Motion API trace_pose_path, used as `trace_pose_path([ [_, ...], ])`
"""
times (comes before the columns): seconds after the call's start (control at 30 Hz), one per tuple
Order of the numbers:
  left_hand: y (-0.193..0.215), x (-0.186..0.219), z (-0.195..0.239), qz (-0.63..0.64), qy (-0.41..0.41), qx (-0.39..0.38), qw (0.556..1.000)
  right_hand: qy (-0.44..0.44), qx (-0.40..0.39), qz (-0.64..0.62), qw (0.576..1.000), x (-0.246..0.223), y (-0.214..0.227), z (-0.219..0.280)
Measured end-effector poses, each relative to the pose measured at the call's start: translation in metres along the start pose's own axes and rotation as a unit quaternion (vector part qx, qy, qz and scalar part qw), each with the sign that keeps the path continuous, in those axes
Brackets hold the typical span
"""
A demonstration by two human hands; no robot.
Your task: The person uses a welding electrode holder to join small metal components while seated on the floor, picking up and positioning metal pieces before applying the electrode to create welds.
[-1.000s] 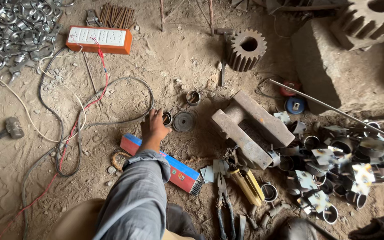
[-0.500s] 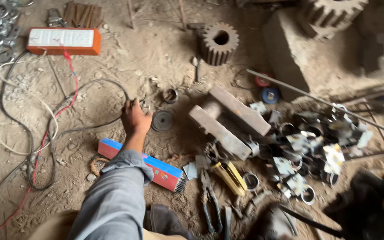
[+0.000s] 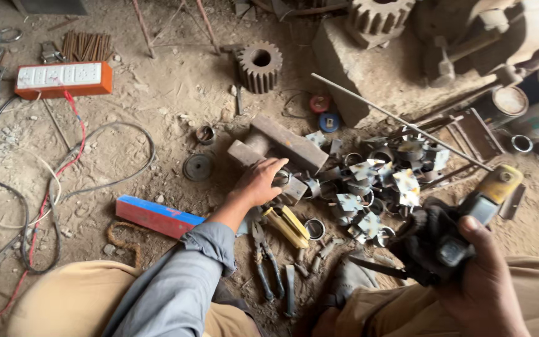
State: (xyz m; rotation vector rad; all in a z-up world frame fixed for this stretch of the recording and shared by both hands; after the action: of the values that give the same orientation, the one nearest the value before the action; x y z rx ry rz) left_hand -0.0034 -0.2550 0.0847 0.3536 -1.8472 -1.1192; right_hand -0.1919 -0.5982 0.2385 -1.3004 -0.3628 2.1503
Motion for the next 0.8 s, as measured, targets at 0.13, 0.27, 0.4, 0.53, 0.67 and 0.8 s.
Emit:
trace_pose_path([
  [0.13, -0.01, 0.001, -0.002, -0.023, 0.028, -0.03, 0.999, -0.02, -0.038, -0.014, 0.999, 0.0, -0.01, 0.003],
  [0.27, -0.002, 0.008, 0.0, -0.03, 0.072, -0.035, 0.996, -0.037, -0.022, -0.008, 0.999, 0.004, -0.006, 0.0],
  [0.4, 0.003, 0.014, 0.004, -0.029, 0.097, -0.002, 0.995, -0.055, -0.012, 0.01, 0.998, 0.009, 0.002, -0.004],
  [0.53, -0.005, 0.013, 0.008, -0.009, 0.104, 0.018, 0.994, -0.047, -0.033, -0.002, 0.998, 0.008, 0.003, -0.006],
  [0.67, -0.014, 0.008, 0.007, -0.03, 0.098, 0.036, 0.994, -0.044, -0.02, -0.002, 0.999, 0.008, 0.001, -0.005],
  [0.8, -0.021, 0.003, 0.01, -0.031, 0.098, 0.043, 0.994, -0.05, 0.005, 0.003, 0.999, 0.009, 0.001, -0.004],
])
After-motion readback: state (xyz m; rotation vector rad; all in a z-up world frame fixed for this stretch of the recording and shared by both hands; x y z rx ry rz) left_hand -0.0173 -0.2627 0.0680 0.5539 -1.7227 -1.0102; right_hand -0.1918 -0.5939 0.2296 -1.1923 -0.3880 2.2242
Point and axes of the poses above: each hand's wrist, its own z-axis away from the middle knuckle, its own y-axis out of the back of the hand, x = y × z, the point moved 5 cm from there along -z, towards the middle knuckle, and after that the axes turned 9 degrees about -y, right-handed, at the moved point
